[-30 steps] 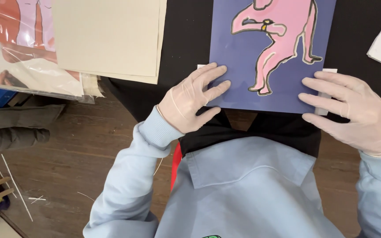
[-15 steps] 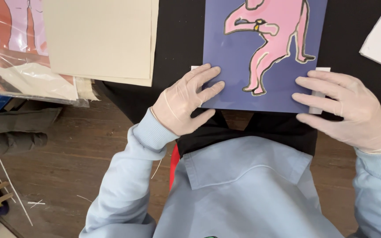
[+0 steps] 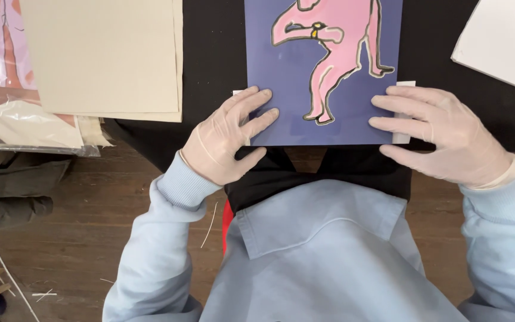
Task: Cleaning a backing board, aligning an art print, and securing it for framing.
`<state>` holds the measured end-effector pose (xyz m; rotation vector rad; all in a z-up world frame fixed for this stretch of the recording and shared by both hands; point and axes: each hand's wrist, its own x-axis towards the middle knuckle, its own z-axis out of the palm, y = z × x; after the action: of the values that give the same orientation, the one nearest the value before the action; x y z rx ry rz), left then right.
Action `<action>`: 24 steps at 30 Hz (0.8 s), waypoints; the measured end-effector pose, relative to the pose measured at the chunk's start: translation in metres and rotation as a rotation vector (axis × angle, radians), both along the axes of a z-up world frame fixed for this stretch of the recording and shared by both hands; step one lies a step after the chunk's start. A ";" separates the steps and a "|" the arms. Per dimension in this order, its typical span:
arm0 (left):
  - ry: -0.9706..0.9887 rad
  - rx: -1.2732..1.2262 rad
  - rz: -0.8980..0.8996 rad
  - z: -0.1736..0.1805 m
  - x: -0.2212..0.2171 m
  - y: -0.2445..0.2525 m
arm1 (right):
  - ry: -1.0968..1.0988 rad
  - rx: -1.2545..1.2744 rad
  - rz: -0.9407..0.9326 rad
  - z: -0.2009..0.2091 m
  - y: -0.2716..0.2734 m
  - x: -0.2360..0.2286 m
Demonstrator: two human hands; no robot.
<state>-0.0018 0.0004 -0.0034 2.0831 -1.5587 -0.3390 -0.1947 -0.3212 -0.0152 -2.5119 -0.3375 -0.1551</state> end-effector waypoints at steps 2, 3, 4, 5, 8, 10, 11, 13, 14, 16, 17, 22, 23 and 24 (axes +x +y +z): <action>-0.006 -0.014 -0.005 0.000 -0.001 0.001 | -0.018 -0.008 0.004 0.000 0.000 0.000; -0.008 -0.010 0.001 0.000 0.000 0.002 | -0.020 -0.004 0.009 0.000 -0.001 0.001; -0.005 -0.018 -0.003 0.000 0.001 0.002 | -0.009 -0.016 0.021 0.001 -0.001 0.002; 0.001 -0.026 -0.008 0.000 0.000 0.003 | 0.004 -0.027 0.033 0.001 -0.001 0.002; -0.006 -0.042 -0.031 -0.005 0.002 0.004 | -0.021 -0.036 0.031 0.004 -0.001 0.000; -0.003 -0.037 -0.030 -0.008 0.003 0.005 | -0.043 -0.023 0.039 0.005 0.000 0.001; 0.003 -0.037 -0.029 -0.009 0.004 0.006 | -0.063 -0.015 0.046 0.006 0.000 0.002; -0.007 -0.040 -0.034 -0.012 0.004 0.008 | -0.075 -0.039 0.042 0.008 0.003 0.001; -0.015 -0.043 -0.041 -0.014 0.004 0.009 | -0.085 -0.064 0.036 0.010 0.005 0.001; -0.011 -0.043 -0.037 -0.015 0.004 0.008 | -0.093 -0.068 0.031 0.008 0.004 0.001; -0.001 -0.040 -0.035 -0.015 0.003 0.009 | -0.094 -0.071 0.024 0.007 0.004 0.001; -0.009 -0.001 -0.057 -0.012 0.009 0.010 | -0.126 -0.001 0.052 0.004 0.006 0.005; -0.004 -0.019 -0.072 -0.014 0.008 0.011 | -0.106 0.031 0.031 0.003 0.007 0.003; -0.007 -0.016 -0.064 -0.014 0.009 0.012 | -0.109 0.035 0.039 0.003 0.009 0.004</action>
<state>0.0070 0.0123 -0.0175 2.0278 -1.6297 -0.3418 -0.1910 -0.3120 -0.0123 -2.4660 -0.4238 -0.2806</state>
